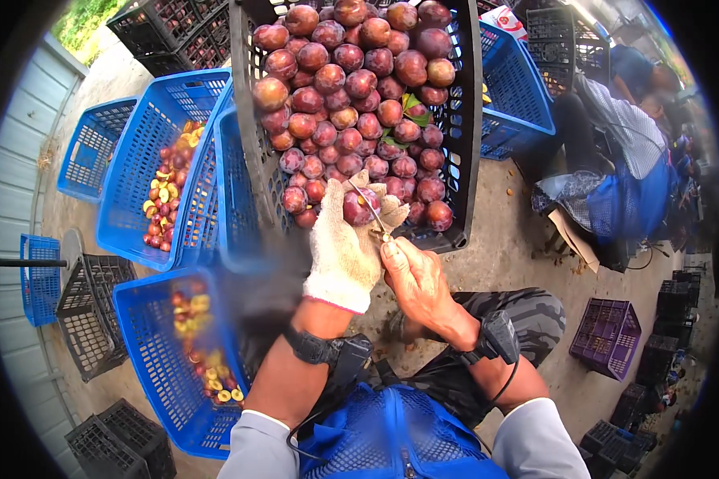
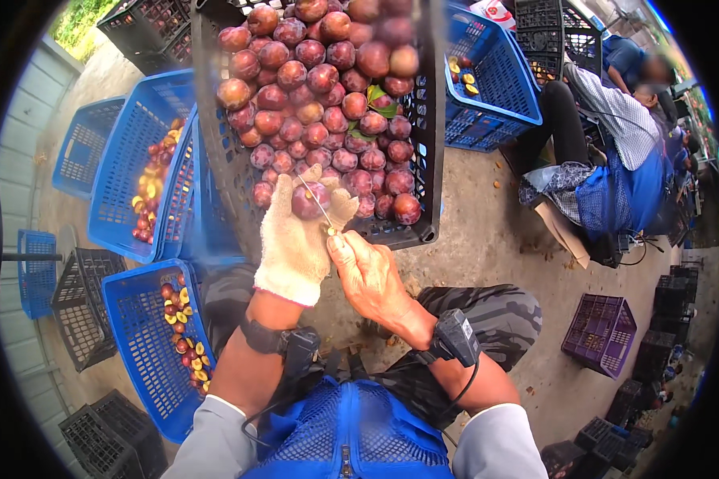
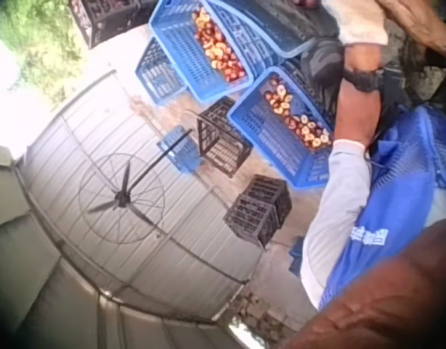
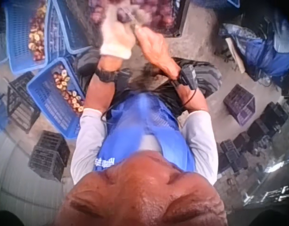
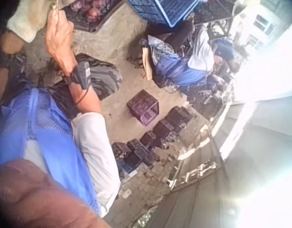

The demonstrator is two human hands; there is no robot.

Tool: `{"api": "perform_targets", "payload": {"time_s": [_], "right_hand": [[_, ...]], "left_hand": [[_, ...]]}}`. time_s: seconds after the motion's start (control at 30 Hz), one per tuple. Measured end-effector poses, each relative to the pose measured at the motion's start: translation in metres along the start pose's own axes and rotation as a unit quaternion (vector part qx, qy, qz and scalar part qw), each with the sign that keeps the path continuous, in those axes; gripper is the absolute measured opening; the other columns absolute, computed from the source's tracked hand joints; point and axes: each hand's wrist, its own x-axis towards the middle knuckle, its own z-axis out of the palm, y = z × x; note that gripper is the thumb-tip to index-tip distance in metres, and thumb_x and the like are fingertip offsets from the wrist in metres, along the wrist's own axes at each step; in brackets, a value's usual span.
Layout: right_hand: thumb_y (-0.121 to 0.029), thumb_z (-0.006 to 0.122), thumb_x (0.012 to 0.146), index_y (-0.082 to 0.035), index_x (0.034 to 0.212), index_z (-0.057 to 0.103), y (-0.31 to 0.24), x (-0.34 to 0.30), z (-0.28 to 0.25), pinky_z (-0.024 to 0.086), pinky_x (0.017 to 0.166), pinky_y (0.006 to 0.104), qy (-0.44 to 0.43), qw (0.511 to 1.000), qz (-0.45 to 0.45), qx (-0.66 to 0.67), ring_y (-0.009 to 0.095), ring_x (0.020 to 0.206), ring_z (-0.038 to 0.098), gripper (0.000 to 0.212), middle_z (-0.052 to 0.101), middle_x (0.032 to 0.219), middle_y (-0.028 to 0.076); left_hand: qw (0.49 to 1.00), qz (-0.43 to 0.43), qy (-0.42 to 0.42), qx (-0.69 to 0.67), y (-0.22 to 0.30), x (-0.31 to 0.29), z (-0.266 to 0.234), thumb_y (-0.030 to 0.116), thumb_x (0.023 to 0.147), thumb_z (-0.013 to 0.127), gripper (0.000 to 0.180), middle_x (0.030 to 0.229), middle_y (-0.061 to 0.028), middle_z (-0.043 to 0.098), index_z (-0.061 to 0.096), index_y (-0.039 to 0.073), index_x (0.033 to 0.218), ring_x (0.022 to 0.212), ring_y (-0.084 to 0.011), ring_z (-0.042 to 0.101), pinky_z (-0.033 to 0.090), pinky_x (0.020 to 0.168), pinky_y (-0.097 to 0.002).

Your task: Cutting plums or small stone fruits in half using a small knife and placing the halves into a blue crate.

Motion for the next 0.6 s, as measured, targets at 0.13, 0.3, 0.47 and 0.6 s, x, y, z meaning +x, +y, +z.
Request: {"api": "perform_targets", "payload": {"time_s": [0.13,0.3,0.47,0.6], "right_hand": [[-0.021,0.044,0.100,0.001,0.080,0.051,0.004,0.008,0.015,0.037,0.051,0.0364,0.052,0.997,-0.037,-0.033,0.027,0.049,0.042,0.031,0.048,0.059,0.015],[-0.029,0.041,0.101,-0.001,0.079,0.052,-0.011,0.014,0.011,0.036,0.049,0.0326,0.025,0.999,0.044,0.018,0.017,0.050,0.041,0.037,0.047,0.058,0.007],[-0.030,0.042,0.099,0.000,0.082,0.053,-0.023,0.016,0.016,0.043,0.061,0.0335,-0.039,0.962,0.114,0.246,0.016,0.063,0.051,0.037,0.053,0.069,0.007],[-0.027,0.039,0.099,0.003,0.090,0.057,0.009,0.040,0.045,0.044,0.070,0.0426,0.065,0.988,-0.085,0.110,0.038,0.076,0.058,0.037,0.060,0.081,0.024]], "left_hand": [[0.999,0.004,0.001,0.039,0.003,0.006,0.000,0.038,0.096,0.048,0.037,0.099,-0.0102,0.059,0.054,0.007,0.115,0.085,-0.0276,0.059,0.051,0.084,-0.0484],[0.994,-0.001,0.050,0.100,0.005,0.005,0.014,0.035,0.091,0.058,0.030,0.091,-0.0078,0.060,0.057,0.012,0.110,0.079,-0.0239,0.059,0.051,0.070,-0.0419],[0.980,0.067,-0.005,0.189,0.020,0.010,0.022,0.038,0.091,0.058,0.027,0.077,-0.0029,0.060,0.057,0.013,0.102,0.059,-0.0149,0.055,0.047,0.052,-0.0357],[0.965,0.136,-0.017,0.224,0.034,0.029,-0.012,0.030,0.092,0.056,0.039,0.087,-0.0045,0.059,0.047,0.012,0.126,0.071,-0.0141,0.056,0.048,0.062,-0.0324]]}}
